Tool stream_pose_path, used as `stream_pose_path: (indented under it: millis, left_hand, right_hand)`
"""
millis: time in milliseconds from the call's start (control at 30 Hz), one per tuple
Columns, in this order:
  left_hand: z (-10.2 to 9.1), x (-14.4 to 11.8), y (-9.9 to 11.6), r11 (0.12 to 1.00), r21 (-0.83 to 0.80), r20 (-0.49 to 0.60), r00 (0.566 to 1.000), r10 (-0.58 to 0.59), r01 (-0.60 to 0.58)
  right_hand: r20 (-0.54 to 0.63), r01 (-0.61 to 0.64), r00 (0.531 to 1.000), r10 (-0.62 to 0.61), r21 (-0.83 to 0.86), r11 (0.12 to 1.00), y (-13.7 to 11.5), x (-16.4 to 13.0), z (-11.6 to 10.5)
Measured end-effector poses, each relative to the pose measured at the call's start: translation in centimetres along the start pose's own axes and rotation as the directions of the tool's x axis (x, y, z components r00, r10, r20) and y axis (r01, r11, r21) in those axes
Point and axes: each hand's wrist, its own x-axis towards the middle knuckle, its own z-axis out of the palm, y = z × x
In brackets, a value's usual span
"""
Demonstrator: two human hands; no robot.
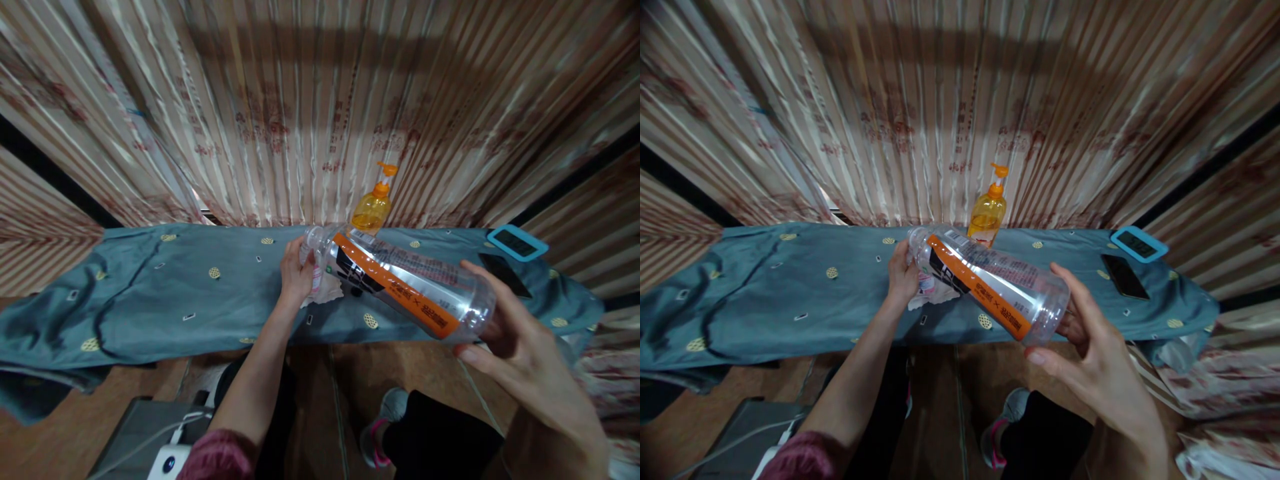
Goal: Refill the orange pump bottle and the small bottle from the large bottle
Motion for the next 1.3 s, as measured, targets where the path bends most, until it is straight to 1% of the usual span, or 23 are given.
stream_pose_path:
  millis: [167, 333, 400, 567, 667, 833, 1000, 1300]
  left_hand:
    - [0.01, 0.03, -0.1, 1.0, 0.014, 0.003, 1.0, 0.011, -0.011]
    - [0.03, 0.01, -0.18, 1.0, 0.015, 0.001, 1.0, 0.022, -0.022]
    - [0.06, 0.0, -0.22, 1.0, 0.015, -0.001, 1.0, 0.012, -0.012]
    - [0.12, -0.03, -0.33, 1.0, 0.017, -0.001, 1.0, 0.0, 0.0]
    - [0.13, -0.04, -0.37, 1.0, 0.013, 0.002, 1.0, 0.003, -0.003]
    - [0.09, -0.04, -0.31, 1.0, 0.006, -0.005, 1.0, 0.004, -0.004]
    - [-0.01, -0.02, -0.23, 1.0, -0.005, 0.013, 1.0, 0.004, -0.004]
    - [-0.06, 0.0, -0.13, 1.0, 0.001, 0.016, 1.0, 0.005, -0.005]
  right_hand:
    - [-0.006, 0.011, 1.0, -0.012, -0.074, 0.997, 0.33, -0.18, -0.15]
    - [0.007, 0.026, 1.0, -0.026, -0.049, 0.998, 0.12, -0.06, 0.02]
    - [-0.009, 0.001, 1.0, -0.001, -0.023, 1.0, 0.03, -0.03, 0.08]
    - [-0.061, -0.099, 0.993, 0.105, 0.094, 0.991, 0.03, 0.17, 0.24]
    - [-0.082, -0.122, 0.988, 0.134, 0.143, 0.982, 0.04, 0.27, 0.28]
    - [-0.081, -0.101, 0.99, 0.116, 0.169, 0.98, -0.12, 0.2, 0.27]
    - [-0.104, -0.072, 0.991, 0.088, 0.152, 0.986, -0.36, 0.32, 0.39]
    - [-0.097, -0.093, 0.989, 0.109, 0.16, 0.983, -0.42, 0.27, 0.36]
